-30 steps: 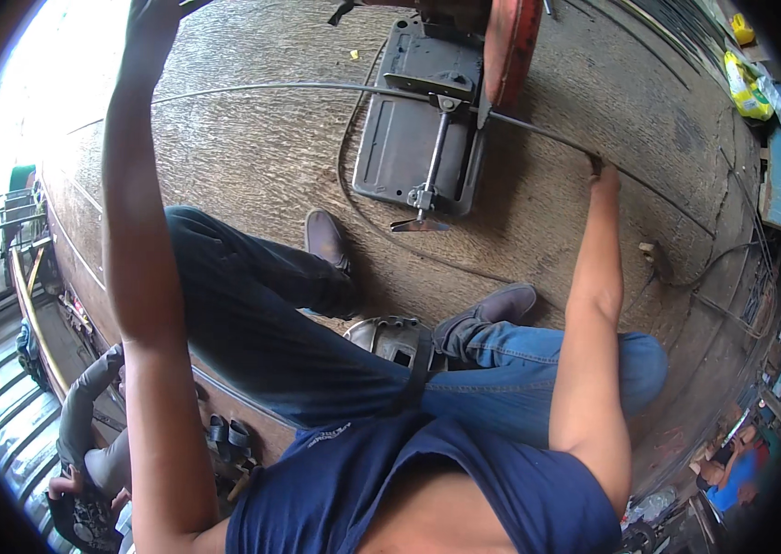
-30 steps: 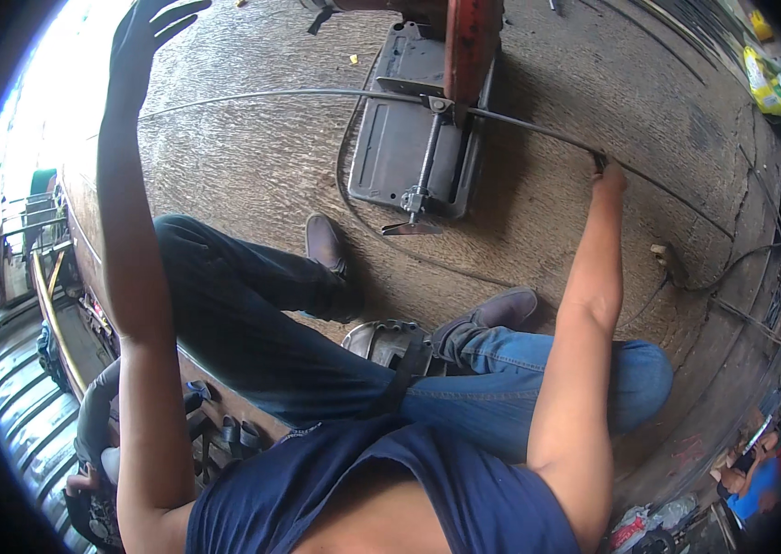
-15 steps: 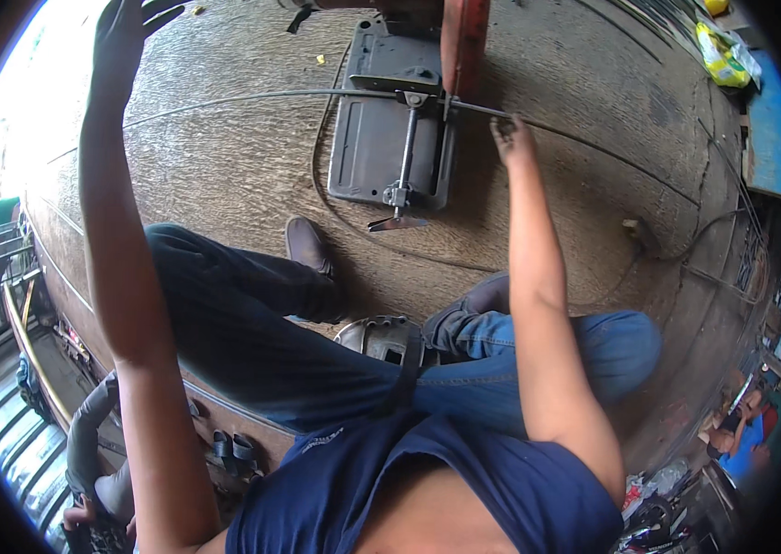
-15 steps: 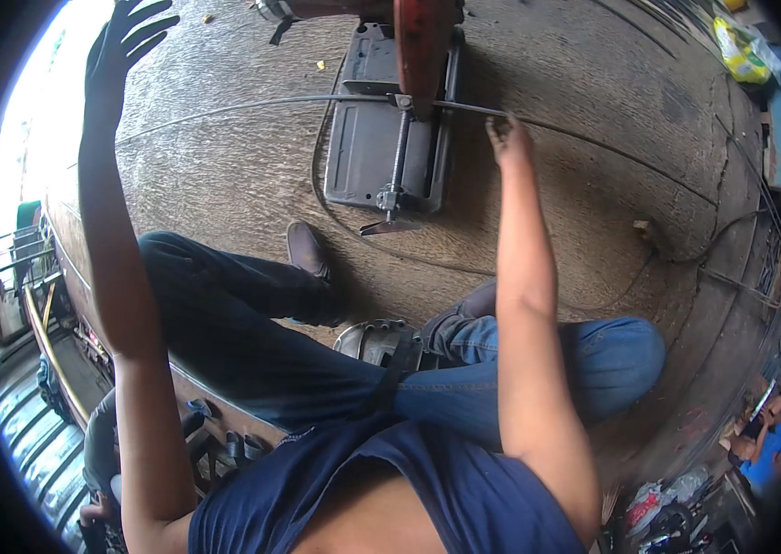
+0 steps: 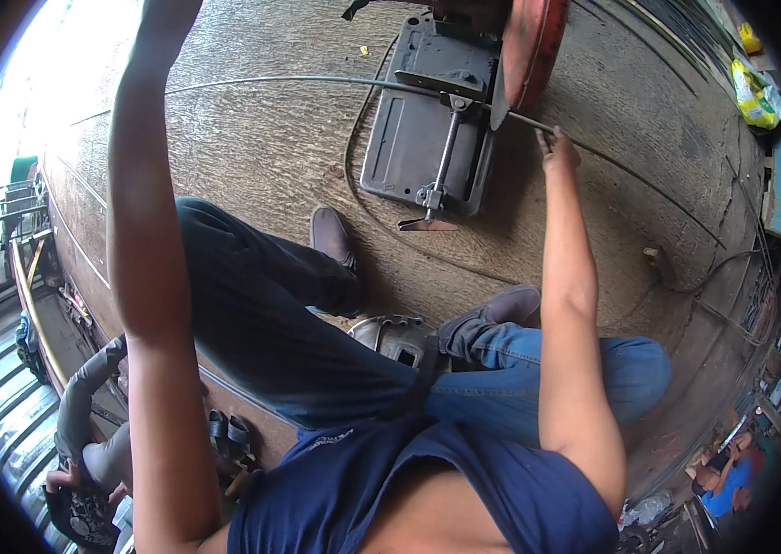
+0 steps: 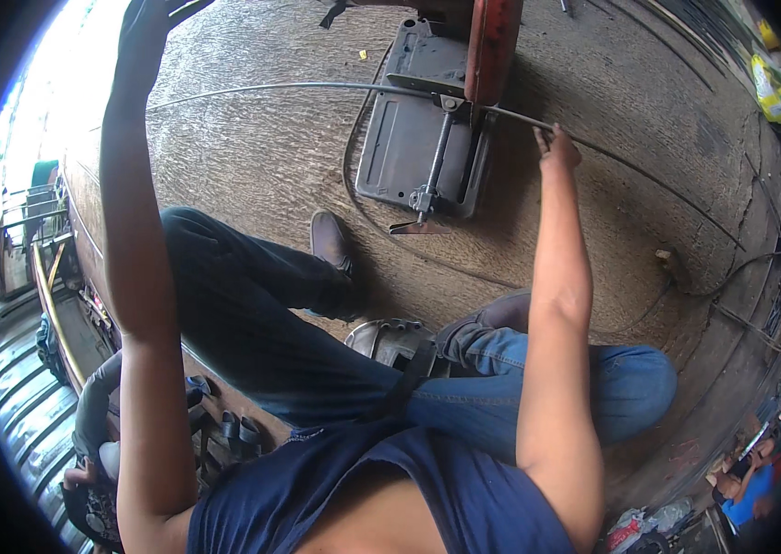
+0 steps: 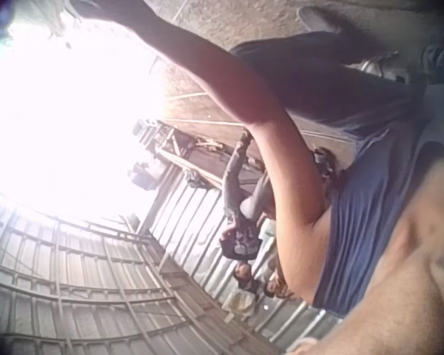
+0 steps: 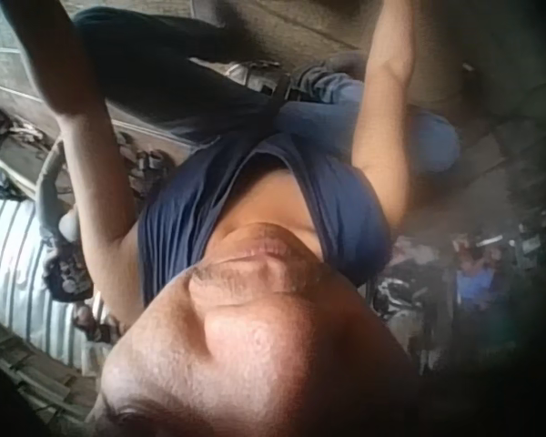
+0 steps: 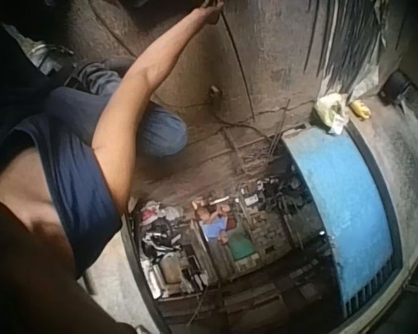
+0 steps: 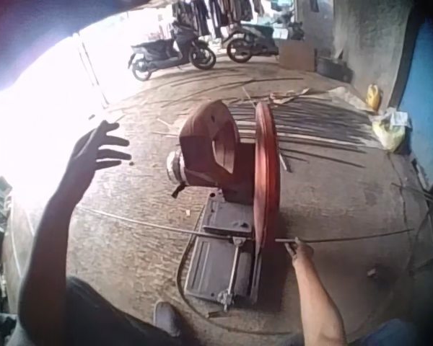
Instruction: The person is using a chop saw to cut metal rods into shorter lengths.
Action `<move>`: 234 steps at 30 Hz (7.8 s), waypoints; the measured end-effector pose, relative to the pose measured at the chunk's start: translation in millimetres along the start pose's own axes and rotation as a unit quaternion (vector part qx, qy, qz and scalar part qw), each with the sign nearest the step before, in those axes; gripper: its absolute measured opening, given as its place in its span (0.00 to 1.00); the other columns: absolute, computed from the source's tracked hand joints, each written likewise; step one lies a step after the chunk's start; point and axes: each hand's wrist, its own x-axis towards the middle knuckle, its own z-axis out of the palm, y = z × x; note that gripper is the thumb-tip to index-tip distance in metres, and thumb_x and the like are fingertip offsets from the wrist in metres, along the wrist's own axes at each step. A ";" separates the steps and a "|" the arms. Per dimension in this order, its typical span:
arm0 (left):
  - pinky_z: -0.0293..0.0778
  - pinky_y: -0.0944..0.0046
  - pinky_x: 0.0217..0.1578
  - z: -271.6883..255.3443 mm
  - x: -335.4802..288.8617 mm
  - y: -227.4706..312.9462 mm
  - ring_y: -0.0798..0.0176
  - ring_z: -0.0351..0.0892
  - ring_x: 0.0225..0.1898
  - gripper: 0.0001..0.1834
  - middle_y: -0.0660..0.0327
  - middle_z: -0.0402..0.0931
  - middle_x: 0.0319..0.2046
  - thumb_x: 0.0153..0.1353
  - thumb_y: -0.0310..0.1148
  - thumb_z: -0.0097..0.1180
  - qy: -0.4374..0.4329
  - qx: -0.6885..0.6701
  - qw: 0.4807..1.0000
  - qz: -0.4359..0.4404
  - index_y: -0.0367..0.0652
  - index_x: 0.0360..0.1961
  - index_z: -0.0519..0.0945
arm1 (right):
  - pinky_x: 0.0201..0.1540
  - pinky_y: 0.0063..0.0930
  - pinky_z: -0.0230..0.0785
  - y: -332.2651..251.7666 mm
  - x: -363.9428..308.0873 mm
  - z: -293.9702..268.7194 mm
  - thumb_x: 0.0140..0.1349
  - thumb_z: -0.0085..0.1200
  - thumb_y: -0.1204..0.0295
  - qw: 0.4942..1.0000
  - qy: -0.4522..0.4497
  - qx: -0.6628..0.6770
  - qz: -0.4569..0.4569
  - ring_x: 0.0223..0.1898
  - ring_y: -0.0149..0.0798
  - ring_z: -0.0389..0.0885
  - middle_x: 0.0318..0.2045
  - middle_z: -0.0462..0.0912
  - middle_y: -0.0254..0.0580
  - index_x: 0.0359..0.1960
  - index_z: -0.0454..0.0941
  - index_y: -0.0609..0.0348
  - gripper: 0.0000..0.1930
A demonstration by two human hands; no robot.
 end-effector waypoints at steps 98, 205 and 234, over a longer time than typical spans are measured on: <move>0.75 0.50 0.53 125.4 10.9 59.3 0.57 0.73 0.54 0.26 0.55 0.70 0.53 0.69 0.53 0.43 -0.128 -0.055 0.989 0.047 0.42 0.56 0.68 | 0.51 0.37 0.69 101.7 -57.5 47.9 0.56 0.66 0.57 0.987 0.026 -0.049 -0.148 0.46 0.41 0.79 0.43 0.82 0.49 0.44 0.79 0.70 0.25; 0.73 0.70 0.26 108.1 -114.3 2.3 0.69 0.76 0.26 0.10 0.63 0.75 0.26 0.55 0.27 0.60 -0.147 -0.228 0.905 -0.328 0.34 0.36 0.76 | 0.46 0.43 0.73 98.0 -48.8 36.7 0.61 0.49 0.70 0.994 -0.079 0.057 -0.053 0.42 0.54 0.81 0.37 0.82 0.52 0.43 0.75 0.62 0.12; 0.74 0.68 0.23 140.4 -151.9 -8.4 0.72 0.73 0.22 0.15 0.65 0.71 0.25 0.59 0.27 0.52 -0.151 -0.230 0.931 -0.239 0.36 0.47 0.72 | 0.55 0.45 0.67 138.2 -286.0 -76.6 0.48 0.62 0.67 0.815 -0.082 -0.490 -0.297 0.52 0.58 0.74 0.48 0.74 0.60 0.51 0.69 0.65 0.28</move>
